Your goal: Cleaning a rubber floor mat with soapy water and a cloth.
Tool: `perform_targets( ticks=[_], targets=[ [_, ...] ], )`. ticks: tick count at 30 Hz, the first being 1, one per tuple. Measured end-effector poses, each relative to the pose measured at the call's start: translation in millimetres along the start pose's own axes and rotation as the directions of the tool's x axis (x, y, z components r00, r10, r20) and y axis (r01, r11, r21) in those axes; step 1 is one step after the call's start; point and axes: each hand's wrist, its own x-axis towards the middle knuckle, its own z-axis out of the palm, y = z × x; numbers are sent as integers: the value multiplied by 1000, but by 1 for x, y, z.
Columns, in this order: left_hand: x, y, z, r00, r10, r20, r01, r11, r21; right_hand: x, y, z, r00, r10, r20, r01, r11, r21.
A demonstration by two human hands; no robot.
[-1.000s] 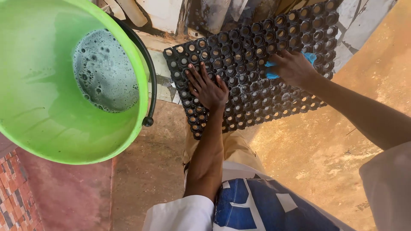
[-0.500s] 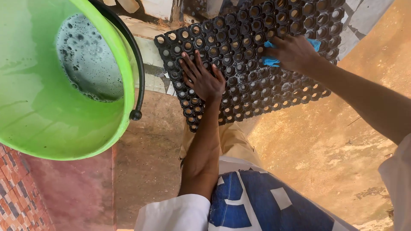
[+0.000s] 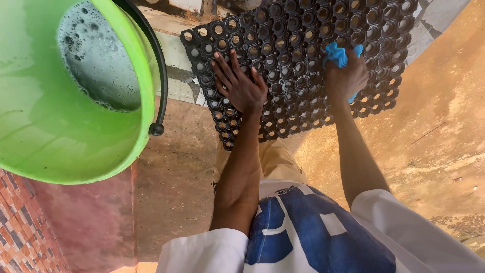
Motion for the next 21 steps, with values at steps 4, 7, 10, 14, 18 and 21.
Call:
perform_targets(
  ticks=[4, 7, 10, 14, 18, 21],
  targets=[
    [4, 1, -4, 1000, -6, 24, 6, 1000, 16, 11, 19, -7, 999, -36, 25, 35, 998, 46],
    [-2, 0, 0, 999, 7, -34, -7, 1000, -17, 40, 31, -26, 917, -303, 259, 294, 953, 72],
    [2, -3, 0, 999, 2, -49, -2, 1000, 0, 81, 18, -29, 618, -664, 420, 705, 705, 75],
    [-4, 1, -2, 999, 10, -41, -12, 1000, -28, 80, 29, -22, 414, -772, 482, 873, 487, 29],
    [-1, 0, 1, 999, 9, -52, -9, 1000, -1, 38, 38, -10, 733, -541, 411, 599, 801, -14],
    [2, 1, -5, 1000, 4, -28, -4, 1000, 6, 3, 25, -6, 924, -339, 176, 341, 940, 19]
  ],
)
